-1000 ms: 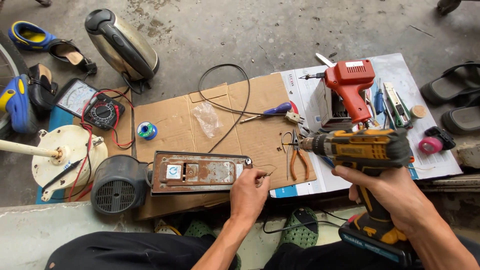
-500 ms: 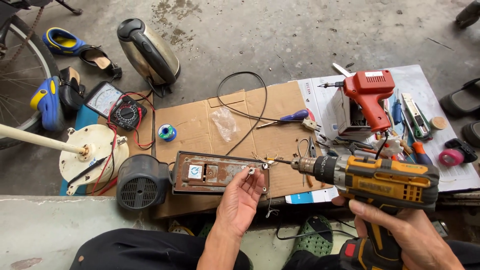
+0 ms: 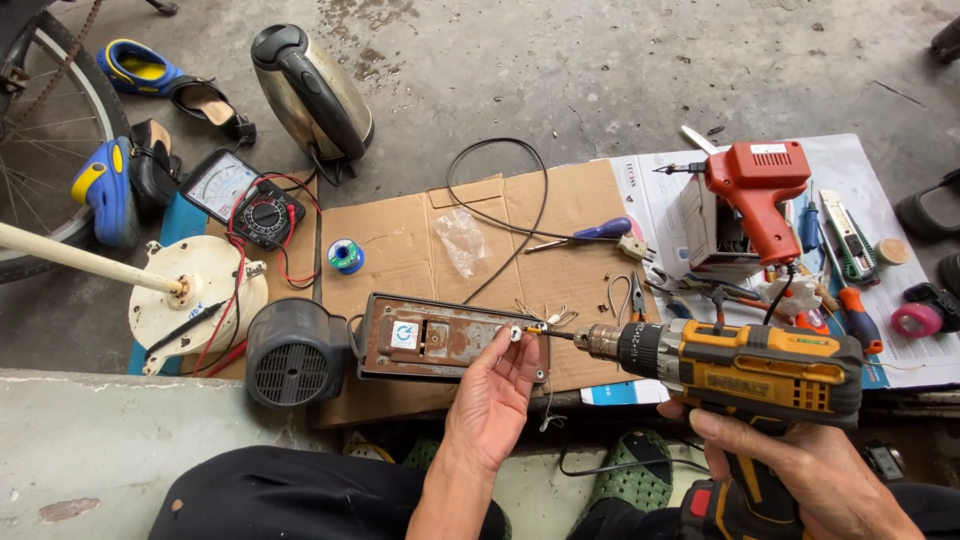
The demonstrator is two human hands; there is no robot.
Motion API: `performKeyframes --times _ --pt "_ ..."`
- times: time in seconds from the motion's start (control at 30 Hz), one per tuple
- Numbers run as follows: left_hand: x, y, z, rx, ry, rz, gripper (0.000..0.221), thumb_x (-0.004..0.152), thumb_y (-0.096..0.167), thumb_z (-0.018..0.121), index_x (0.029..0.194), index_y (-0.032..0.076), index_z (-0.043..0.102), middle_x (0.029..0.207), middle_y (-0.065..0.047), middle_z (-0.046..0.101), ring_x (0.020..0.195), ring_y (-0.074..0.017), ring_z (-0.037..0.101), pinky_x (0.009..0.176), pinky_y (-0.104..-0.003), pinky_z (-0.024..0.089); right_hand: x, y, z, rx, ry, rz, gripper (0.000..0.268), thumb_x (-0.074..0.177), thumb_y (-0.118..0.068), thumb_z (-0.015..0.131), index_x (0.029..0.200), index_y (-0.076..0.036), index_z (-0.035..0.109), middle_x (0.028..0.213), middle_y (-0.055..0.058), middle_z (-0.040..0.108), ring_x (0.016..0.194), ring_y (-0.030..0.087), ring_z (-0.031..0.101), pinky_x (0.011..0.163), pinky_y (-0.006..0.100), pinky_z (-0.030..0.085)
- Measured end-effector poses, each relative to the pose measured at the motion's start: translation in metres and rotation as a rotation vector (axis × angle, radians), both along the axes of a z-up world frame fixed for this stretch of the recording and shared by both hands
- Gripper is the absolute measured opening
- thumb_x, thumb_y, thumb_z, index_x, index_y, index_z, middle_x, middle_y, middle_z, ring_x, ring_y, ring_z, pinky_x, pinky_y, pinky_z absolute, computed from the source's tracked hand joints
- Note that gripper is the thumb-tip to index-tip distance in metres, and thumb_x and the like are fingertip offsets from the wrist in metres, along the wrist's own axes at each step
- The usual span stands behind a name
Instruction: The person uses a cordless drill to remove and install screws on a small metal box. They repeatedly pick up screws, align them with the drill bit, and drive them into the device casing. The person also handles the device casing and a separate motor housing, placing them on the work surface.
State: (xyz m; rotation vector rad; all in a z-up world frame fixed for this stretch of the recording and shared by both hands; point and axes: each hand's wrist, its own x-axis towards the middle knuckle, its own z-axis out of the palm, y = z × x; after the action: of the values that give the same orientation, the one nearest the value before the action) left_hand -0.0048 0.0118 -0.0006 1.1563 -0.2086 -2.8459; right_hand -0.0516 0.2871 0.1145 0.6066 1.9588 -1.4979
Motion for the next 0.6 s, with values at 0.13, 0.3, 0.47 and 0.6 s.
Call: performKeyframes --times 0.13,0.3,0.47,0.6 --pt "0.001 -0.002 -0.002 0.001 0.026 -0.012 0.027 0.100 0.005 0.073 0.125 -0.004 0.073 0.118 -0.015 0.077 0.107 -0.0204 0.073 0.101 -0.030 0.063 0.001 -0.014 0.017 0.015 -0.029 -0.069 0.040 0.096 0.017 0.075 0.135 0.015 0.081 0.119 0.038 0.091 0.070 0.044 0.052 0.056 0.056 0.040" --pt "0.002 -0.001 0.000 -0.001 0.062 -0.042 0.027 0.102 0.006 0.072 0.128 -0.002 0.073 0.121 -0.016 0.079 0.107 -0.0206 0.074 0.101 -0.030 0.063 0.003 -0.002 -0.001 -0.001 -0.034 -0.043 0.034 0.096 0.011 0.080 0.127 0.023 0.088 0.083 0.044 0.076 0.065 0.042 0.051 0.053 0.053 0.037" --pt "0.005 -0.001 0.003 0.008 0.082 -0.039 0.027 0.104 0.007 0.070 0.130 -0.001 0.073 0.123 -0.015 0.079 0.109 -0.0198 0.074 0.103 -0.030 0.062 0.002 0.001 -0.008 -0.015 -0.025 0.001 0.034 0.095 0.006 0.083 0.121 0.023 0.095 0.066 0.038 0.063 0.059 0.042 0.053 0.051 0.052 0.037" --pt "0.005 -0.002 -0.007 0.027 0.086 -0.037 0.028 0.103 0.010 0.072 0.129 0.001 0.074 0.124 -0.015 0.079 0.110 -0.0186 0.074 0.104 -0.029 0.062 0.002 -0.007 0.000 -0.024 -0.002 -0.029 0.036 0.092 0.019 0.076 0.127 0.020 0.085 0.116 0.040 0.095 0.067 0.045 0.056 0.055 0.056 0.043"
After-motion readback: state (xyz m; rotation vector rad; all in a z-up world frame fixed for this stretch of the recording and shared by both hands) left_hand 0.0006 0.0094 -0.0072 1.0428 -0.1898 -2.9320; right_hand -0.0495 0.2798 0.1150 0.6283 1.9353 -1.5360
